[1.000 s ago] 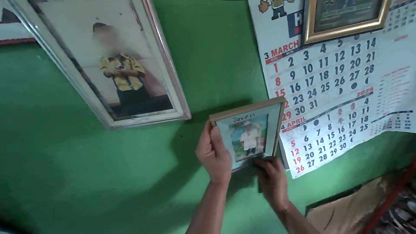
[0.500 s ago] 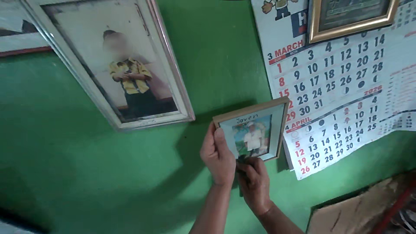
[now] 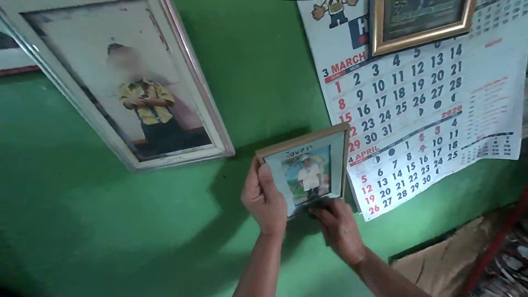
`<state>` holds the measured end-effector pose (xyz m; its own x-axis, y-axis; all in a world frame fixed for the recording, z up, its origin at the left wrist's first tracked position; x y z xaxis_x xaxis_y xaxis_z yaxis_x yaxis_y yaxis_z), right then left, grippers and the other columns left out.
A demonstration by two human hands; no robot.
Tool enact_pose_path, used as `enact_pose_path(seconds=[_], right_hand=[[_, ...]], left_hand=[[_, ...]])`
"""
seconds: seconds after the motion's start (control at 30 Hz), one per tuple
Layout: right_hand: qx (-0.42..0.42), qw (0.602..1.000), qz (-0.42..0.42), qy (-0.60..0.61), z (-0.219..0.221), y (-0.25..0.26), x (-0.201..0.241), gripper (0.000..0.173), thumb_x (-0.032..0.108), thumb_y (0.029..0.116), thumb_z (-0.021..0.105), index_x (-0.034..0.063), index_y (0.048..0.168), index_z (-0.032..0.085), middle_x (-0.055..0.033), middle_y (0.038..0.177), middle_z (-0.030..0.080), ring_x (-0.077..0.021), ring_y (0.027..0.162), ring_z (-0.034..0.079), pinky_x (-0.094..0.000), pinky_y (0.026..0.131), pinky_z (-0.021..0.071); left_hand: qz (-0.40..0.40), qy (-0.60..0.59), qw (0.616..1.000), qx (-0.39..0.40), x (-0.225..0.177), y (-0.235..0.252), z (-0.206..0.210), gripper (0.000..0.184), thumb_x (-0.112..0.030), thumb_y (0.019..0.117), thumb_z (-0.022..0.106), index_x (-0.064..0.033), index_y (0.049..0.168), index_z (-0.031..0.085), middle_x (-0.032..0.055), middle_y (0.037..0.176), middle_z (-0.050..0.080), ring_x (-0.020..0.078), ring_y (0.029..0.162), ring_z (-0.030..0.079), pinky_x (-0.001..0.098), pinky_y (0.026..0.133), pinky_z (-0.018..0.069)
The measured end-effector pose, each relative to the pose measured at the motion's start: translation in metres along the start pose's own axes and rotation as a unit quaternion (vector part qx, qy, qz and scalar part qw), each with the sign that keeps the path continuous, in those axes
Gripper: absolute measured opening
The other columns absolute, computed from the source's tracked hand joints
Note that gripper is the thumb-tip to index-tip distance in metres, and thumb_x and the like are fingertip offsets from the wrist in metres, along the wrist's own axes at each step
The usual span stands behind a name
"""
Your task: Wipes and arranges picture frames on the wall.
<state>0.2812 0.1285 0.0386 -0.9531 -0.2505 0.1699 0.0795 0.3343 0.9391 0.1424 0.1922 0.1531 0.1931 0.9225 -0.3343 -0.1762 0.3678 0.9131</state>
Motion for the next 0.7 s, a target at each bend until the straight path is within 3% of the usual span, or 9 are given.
enact_pose_path(seconds=[0.2, 0.33, 0.5, 0.63, 0.7], right_hand=[[-0.003, 0.993, 0.058, -0.099, -0.041, -0.004, -0.040, 0.024, 0.008, 0.0908, 0.061, 0.0118, 0.105, 0.080, -0.0177, 0.099, 0.068, -0.0364, 0.084, 0.067, -0.0505, 0.070, 0.0559], [0.012, 0.990, 0.112, -0.080, -0.031, -0.007, -0.024, 0.024, 0.011, 0.0870, 0.067, 0.0060, 0.108, 0.078, -0.0187, 0.098, 0.067, -0.0358, 0.082, 0.068, -0.0491, 0.068, 0.0576], [0.083, 0.990, 0.112, -0.028, -0.005, -0.002, 0.017, 0.027, 0.018, 0.0861, 0.073, 0.0119, 0.111, 0.078, -0.0163, 0.097, 0.070, -0.0335, 0.081, 0.071, -0.0494, 0.068, 0.0587], [0.128, 0.982, 0.136, 0.037, 0.013, 0.005, 0.047, 0.024, 0.013, 0.0895, 0.069, 0.0115, 0.112, 0.078, -0.0174, 0.102, 0.071, -0.0333, 0.087, 0.072, -0.0489, 0.073, 0.0592], [0.201, 0.954, 0.190, 0.114, 0.011, 0.006, 0.046, 0.025, 0.013, 0.0950, 0.064, 0.0097, 0.117, 0.077, -0.0194, 0.112, 0.070, -0.0336, 0.097, 0.070, -0.0489, 0.083, 0.0582]], left_hand=[[0.001, 0.000, 1.000, -0.003, 0.001, -0.004, 0.001, 0.035, -0.019, 0.1100, 0.045, 0.0040, 0.132, 0.058, -0.0064, 0.111, 0.071, -0.0050, 0.097, 0.067, 0.0170, 0.086, 0.0573], [-0.001, -0.005, 1.000, -0.014, 0.001, -0.005, 0.004, 0.033, -0.020, 0.1100, 0.046, 0.0026, 0.130, 0.060, -0.0063, 0.110, 0.070, -0.0046, 0.097, 0.067, 0.0168, 0.086, 0.0571], [0.006, -0.008, 1.000, -0.009, 0.003, -0.005, 0.005, 0.034, -0.021, 0.1103, 0.045, 0.0020, 0.131, 0.060, -0.0061, 0.114, 0.070, -0.0033, 0.101, 0.067, 0.0193, 0.089, 0.0572], [0.000, 0.005, 1.000, -0.017, 0.002, -0.005, 0.004, 0.034, -0.018, 0.1101, 0.045, 0.0048, 0.130, 0.059, -0.0053, 0.112, 0.070, -0.0052, 0.097, 0.067, 0.0165, 0.087, 0.0565], [0.006, 0.000, 1.000, -0.019, 0.002, -0.004, 0.004, 0.034, -0.017, 0.1101, 0.044, 0.0053, 0.131, 0.059, -0.0052, 0.111, 0.070, -0.0054, 0.097, 0.067, 0.0164, 0.087, 0.0566]])
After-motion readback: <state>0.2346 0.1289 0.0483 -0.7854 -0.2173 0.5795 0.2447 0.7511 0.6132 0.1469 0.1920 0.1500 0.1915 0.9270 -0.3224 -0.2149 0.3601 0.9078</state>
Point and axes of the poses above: each hand's wrist, its own y-axis towards the middle knuckle, its own z-axis out of the palm, x = y × z, the point moved 4 cm from there along y, towards the middle knuckle
